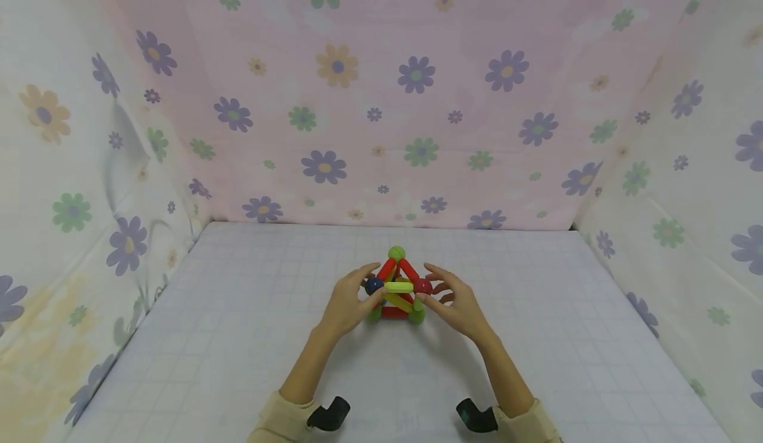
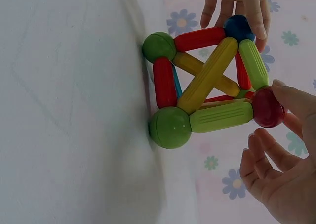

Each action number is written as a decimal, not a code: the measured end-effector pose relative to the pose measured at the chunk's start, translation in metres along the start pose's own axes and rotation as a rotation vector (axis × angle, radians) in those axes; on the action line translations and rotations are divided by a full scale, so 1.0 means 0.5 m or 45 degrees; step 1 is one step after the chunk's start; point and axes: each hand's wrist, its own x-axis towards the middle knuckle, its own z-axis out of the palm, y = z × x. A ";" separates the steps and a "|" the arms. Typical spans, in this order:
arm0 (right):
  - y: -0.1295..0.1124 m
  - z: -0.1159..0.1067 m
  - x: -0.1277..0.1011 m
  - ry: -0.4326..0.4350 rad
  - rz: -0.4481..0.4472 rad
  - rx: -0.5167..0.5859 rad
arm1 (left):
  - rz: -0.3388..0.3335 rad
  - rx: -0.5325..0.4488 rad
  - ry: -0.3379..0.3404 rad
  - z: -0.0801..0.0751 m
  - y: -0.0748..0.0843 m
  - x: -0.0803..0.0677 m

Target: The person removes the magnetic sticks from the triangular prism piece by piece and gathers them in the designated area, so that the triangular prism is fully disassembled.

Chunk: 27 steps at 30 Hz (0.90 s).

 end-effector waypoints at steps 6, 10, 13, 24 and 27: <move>0.002 0.008 -0.003 0.017 -0.072 -0.003 | 0.013 -0.049 -0.014 0.010 0.005 0.002; 0.000 0.013 -0.003 0.028 -0.076 0.026 | 0.006 -0.087 -0.017 0.016 0.008 0.000; -0.007 0.016 -0.003 0.025 -0.057 0.026 | 0.005 -0.092 -0.007 0.019 0.008 -0.001; -0.043 0.018 -0.002 0.078 -0.080 0.100 | 0.009 -0.093 -0.009 0.028 0.009 0.000; -0.064 0.017 -0.002 0.107 -0.107 0.111 | 0.017 -0.099 0.000 0.030 0.010 0.000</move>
